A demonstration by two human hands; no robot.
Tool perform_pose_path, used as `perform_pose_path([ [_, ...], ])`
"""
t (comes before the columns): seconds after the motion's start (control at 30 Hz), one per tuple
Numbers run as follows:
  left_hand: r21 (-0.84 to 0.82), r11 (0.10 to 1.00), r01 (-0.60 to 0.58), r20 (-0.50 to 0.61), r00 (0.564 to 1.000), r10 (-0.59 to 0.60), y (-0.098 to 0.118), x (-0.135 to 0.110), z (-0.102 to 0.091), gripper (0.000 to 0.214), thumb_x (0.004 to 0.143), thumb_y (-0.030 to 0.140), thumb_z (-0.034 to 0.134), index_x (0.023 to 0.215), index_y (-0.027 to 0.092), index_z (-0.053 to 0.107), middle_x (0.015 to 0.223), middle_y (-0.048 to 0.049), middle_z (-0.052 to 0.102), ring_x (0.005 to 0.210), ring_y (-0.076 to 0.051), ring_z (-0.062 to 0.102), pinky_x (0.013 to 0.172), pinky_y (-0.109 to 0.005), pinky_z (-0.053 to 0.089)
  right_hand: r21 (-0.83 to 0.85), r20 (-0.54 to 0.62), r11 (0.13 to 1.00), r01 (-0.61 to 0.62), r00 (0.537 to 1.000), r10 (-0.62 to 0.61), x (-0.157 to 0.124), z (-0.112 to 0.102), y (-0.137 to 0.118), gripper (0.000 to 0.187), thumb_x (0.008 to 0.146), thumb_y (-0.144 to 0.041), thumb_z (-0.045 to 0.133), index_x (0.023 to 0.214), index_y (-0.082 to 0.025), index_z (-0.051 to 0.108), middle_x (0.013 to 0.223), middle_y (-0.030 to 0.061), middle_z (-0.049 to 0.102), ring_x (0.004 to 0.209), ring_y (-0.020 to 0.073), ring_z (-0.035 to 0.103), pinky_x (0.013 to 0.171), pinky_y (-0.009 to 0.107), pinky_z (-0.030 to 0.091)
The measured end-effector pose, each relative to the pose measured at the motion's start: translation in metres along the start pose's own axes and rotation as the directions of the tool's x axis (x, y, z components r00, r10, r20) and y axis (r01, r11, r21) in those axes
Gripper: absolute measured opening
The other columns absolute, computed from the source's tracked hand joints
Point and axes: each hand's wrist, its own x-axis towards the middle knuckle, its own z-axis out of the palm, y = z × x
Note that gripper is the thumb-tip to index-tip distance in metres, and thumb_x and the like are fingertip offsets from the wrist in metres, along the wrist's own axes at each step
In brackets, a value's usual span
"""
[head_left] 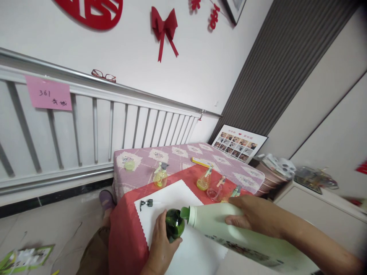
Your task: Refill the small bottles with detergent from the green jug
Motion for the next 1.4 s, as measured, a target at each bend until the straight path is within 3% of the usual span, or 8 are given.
perform_pose_path([
  [1.4,0.016,1.000,0.001,-0.007,1.000,-0.001,0.0013,-0.0008,-0.0002,0.087,0.067,0.016,0.067,0.143,0.019,0.025,0.151,-0.0147,0.038,0.142,-0.028,0.035,0.120,-0.050,0.029,-0.045,-0.006,0.999,-0.014,1.000,0.014,-0.0006,-0.0069,-0.0078,0.039,0.084,-0.057,0.051,0.090,-0.021,0.063,0.100,0.0146,0.073,0.085,0.0322,0.067,0.070,0.037,0.047],
])
